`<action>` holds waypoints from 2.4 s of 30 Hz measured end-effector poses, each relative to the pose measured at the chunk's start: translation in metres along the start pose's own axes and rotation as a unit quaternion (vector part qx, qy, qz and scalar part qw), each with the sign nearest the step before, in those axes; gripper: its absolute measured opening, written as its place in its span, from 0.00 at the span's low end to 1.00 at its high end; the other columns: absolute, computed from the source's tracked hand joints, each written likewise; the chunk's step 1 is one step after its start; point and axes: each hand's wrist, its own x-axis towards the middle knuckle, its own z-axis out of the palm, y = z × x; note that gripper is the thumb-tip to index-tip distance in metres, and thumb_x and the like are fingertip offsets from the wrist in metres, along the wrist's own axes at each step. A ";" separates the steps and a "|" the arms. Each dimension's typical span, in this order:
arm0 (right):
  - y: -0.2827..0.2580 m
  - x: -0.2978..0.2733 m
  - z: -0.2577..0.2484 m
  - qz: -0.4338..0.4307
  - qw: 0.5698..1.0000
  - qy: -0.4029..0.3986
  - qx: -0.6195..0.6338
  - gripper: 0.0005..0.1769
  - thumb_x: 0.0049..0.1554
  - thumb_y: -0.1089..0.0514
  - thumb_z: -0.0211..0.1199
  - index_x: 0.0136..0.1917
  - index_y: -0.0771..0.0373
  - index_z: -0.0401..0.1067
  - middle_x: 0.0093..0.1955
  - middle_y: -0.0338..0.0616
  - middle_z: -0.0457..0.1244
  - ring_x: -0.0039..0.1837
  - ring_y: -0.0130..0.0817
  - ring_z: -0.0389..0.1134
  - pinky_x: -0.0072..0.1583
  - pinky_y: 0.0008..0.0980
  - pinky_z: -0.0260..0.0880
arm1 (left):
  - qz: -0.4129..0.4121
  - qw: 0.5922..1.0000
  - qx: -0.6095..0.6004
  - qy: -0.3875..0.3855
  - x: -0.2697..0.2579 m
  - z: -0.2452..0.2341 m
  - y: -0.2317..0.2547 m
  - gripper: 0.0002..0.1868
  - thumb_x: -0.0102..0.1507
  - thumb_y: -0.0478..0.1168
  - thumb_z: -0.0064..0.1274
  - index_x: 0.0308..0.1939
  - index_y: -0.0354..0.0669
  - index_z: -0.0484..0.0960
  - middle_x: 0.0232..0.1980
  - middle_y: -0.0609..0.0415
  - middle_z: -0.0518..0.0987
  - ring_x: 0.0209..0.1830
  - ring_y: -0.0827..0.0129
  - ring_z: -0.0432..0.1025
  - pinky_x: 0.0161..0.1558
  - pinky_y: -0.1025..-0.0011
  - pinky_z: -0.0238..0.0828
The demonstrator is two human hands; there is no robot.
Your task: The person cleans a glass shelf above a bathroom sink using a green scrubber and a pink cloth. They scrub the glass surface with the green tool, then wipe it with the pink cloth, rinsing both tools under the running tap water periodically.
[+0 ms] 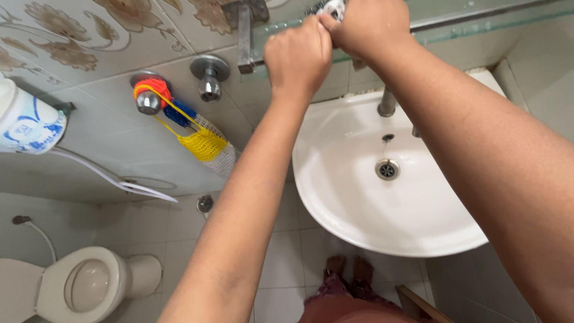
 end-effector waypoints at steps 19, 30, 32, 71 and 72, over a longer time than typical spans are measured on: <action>0.013 0.026 -0.008 -0.028 0.994 -0.034 -0.101 0.30 0.55 0.32 0.64 0.66 0.44 0.73 0.62 0.54 0.65 0.61 0.55 0.68 0.56 0.54 0.69 | 0.094 0.993 -0.028 0.059 -0.019 -0.026 0.003 0.10 0.66 0.44 0.49 0.33 0.46 0.76 0.31 0.54 0.74 0.31 0.57 0.69 0.39 0.56 0.60; 0.051 0.034 -0.022 0.036 0.986 -0.027 -0.162 0.28 0.55 0.33 0.66 0.62 0.49 0.78 0.57 0.51 0.70 0.59 0.51 0.71 0.57 0.50 0.72 | 0.084 0.995 -0.032 0.053 -0.016 -0.026 0.004 0.11 0.65 0.45 0.49 0.30 0.47 0.76 0.28 0.53 0.75 0.28 0.55 0.70 0.36 0.54 0.61; 0.043 0.038 -0.021 0.009 0.987 -0.045 -0.152 0.30 0.55 0.31 0.66 0.64 0.47 0.77 0.57 0.52 0.70 0.59 0.53 0.71 0.58 0.50 0.71 | 0.088 0.994 -0.029 0.054 -0.015 -0.024 0.003 0.11 0.64 0.46 0.49 0.29 0.47 0.76 0.28 0.53 0.75 0.29 0.55 0.71 0.36 0.53 0.61; -0.115 0.048 -0.011 -0.377 0.909 -0.034 -0.174 0.22 0.52 0.33 0.67 0.54 0.42 0.81 0.50 0.47 0.68 0.52 0.49 0.71 0.50 0.49 0.71 | 0.182 0.980 -0.069 -0.029 -0.017 -0.017 -0.025 0.10 0.61 0.40 0.56 0.26 0.43 0.84 0.26 0.48 0.79 0.25 0.54 0.75 0.31 0.58 0.71; -0.115 0.047 -0.010 -0.385 0.907 -0.037 -0.168 0.21 0.51 0.33 0.67 0.54 0.42 0.81 0.51 0.47 0.68 0.52 0.49 0.71 0.49 0.49 0.71 | 0.185 0.980 -0.067 -0.032 -0.017 -0.016 -0.026 0.10 0.61 0.40 0.56 0.26 0.42 0.84 0.26 0.48 0.80 0.24 0.54 0.75 0.30 0.58 0.71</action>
